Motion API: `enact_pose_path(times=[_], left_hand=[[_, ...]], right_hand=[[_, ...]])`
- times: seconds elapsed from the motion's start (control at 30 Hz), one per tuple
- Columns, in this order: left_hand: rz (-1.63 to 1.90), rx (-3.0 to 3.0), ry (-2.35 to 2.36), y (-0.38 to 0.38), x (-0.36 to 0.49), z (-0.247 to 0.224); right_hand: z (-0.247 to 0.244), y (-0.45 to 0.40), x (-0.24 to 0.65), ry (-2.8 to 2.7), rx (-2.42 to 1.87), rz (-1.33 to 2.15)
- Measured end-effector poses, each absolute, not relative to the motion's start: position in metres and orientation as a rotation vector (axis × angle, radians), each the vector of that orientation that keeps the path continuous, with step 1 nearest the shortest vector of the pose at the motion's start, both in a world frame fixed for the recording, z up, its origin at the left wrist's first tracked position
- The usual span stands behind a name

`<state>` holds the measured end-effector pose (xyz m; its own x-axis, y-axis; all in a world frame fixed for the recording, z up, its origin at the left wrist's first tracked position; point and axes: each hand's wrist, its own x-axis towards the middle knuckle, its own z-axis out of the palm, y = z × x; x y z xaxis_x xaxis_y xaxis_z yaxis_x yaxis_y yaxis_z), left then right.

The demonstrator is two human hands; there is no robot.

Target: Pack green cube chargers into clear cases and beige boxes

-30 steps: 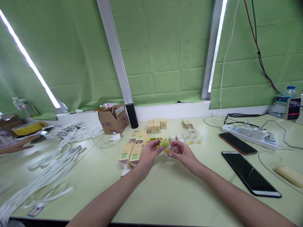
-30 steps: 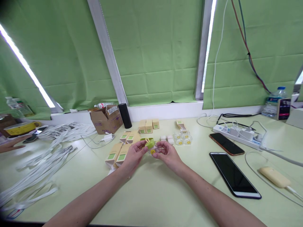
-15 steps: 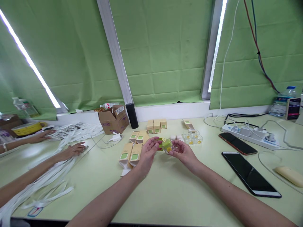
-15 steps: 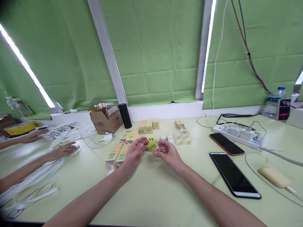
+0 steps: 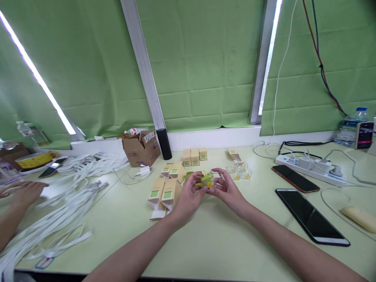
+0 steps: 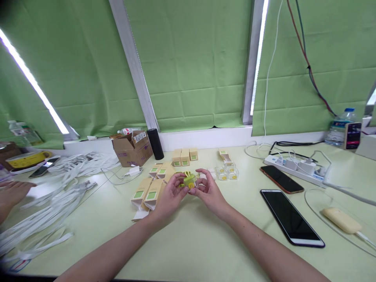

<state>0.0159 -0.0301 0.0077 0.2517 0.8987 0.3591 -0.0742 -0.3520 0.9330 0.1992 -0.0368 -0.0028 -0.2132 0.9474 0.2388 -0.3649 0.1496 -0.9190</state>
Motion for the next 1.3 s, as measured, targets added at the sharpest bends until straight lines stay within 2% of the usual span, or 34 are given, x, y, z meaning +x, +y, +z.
enact_pose_path(times=[1.0,1.3], left_hand=[[1.329,1.538,0.868,-0.028,0.015,0.013],[1.289,1.557,0.936,-0.034,0.017,0.012]], right_hand=[[-0.007,-0.038,0.195,-1.332,-0.650,1.339],[-0.010,-0.042,0.191,-1.426,-0.840,1.052]])
